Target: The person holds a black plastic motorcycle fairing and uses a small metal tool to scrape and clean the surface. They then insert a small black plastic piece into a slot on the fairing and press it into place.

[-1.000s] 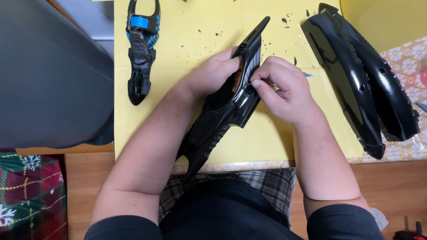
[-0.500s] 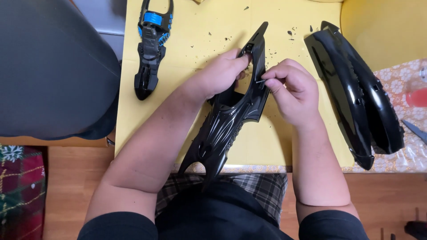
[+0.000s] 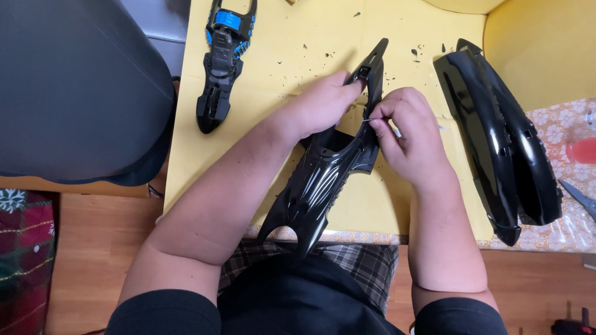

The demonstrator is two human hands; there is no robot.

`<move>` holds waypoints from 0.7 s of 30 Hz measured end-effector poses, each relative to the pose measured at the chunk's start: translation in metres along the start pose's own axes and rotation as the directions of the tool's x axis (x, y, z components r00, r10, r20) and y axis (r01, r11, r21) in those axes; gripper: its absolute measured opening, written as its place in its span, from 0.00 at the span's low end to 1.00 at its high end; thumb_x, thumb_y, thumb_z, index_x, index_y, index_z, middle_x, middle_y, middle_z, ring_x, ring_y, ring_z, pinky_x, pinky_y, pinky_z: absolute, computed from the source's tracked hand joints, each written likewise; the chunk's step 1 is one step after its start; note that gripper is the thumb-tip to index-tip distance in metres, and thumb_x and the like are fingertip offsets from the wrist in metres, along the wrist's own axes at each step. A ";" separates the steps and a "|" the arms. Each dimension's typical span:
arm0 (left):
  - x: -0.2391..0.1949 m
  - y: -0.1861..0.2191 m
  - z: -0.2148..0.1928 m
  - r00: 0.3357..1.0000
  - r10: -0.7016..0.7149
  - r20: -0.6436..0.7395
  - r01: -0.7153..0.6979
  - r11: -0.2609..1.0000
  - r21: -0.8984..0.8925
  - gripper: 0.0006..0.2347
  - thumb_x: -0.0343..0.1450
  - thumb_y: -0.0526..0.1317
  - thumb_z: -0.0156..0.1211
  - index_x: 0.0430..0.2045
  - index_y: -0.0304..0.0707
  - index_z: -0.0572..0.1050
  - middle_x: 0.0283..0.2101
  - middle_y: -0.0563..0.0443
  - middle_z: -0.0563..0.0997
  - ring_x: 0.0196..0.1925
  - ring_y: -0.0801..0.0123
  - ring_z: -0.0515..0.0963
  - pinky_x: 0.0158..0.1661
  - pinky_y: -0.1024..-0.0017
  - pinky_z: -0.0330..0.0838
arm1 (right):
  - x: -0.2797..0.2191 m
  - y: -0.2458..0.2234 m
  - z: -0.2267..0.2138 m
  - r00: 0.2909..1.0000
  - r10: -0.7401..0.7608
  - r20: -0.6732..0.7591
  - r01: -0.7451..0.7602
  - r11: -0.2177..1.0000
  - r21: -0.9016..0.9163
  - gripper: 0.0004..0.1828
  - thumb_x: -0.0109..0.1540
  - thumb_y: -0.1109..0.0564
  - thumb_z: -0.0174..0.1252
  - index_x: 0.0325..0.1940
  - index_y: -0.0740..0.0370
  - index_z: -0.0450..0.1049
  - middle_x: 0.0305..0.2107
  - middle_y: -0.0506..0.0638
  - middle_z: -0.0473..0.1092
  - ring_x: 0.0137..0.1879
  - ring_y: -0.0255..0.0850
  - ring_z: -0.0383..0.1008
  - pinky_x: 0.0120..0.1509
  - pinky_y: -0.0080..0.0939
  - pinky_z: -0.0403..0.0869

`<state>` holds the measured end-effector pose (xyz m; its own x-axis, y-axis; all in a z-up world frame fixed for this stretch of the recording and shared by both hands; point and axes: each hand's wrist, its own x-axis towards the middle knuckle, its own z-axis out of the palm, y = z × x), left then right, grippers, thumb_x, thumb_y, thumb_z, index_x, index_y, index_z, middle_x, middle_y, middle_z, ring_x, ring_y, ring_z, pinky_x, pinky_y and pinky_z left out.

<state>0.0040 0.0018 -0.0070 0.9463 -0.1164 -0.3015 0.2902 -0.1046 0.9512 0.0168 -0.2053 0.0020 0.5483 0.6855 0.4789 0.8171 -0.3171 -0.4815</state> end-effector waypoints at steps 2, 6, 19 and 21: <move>-0.008 0.009 -0.002 1.000 -0.003 -0.003 0.003 0.999 0.036 0.13 0.75 0.47 0.45 0.38 0.39 0.74 0.18 0.62 0.70 0.20 0.76 0.76 0.27 0.77 0.69 | 0.000 0.000 -0.001 1.000 -0.007 0.027 0.007 1.000 0.001 0.04 0.70 0.63 0.58 0.41 0.66 0.71 0.33 0.56 0.65 0.41 0.58 0.70 0.50 0.58 0.69; -0.012 0.013 -0.001 1.000 -0.022 -0.021 0.020 0.998 -0.067 0.13 0.74 0.47 0.47 0.37 0.38 0.75 0.18 0.61 0.69 0.20 0.75 0.76 0.27 0.77 0.69 | -0.011 0.012 -0.007 0.988 0.083 -0.127 0.004 0.825 0.565 0.08 0.72 0.57 0.49 0.41 0.64 0.66 0.36 0.54 0.62 0.48 0.47 0.65 0.66 0.57 0.66; -0.012 0.016 -0.002 0.999 0.018 0.044 -0.014 0.996 -0.085 0.10 0.75 0.44 0.46 0.32 0.42 0.73 0.20 0.56 0.71 0.21 0.74 0.77 0.28 0.78 0.72 | -0.008 0.031 -0.010 0.893 0.392 -0.223 -0.132 0.700 0.702 0.03 0.72 0.68 0.49 0.50 0.71 0.65 0.31 0.57 0.68 0.42 0.46 0.74 0.54 0.45 0.73; -0.020 0.024 -0.001 0.999 -0.024 0.037 0.027 0.997 -0.077 0.09 0.76 0.43 0.45 0.34 0.40 0.73 0.20 0.59 0.68 0.18 0.78 0.73 0.25 0.79 0.68 | -0.007 0.014 -0.016 0.958 0.270 -0.096 -0.197 0.866 0.460 0.08 0.70 0.70 0.48 0.50 0.72 0.71 0.29 0.52 0.63 0.38 0.39 0.64 0.49 0.43 0.69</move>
<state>-0.0074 0.0030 0.0218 0.9331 -0.1500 -0.3268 0.3259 -0.0314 0.9449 0.0278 -0.2247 0.0033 0.7628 0.5083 0.3997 0.5171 -0.1083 -0.8491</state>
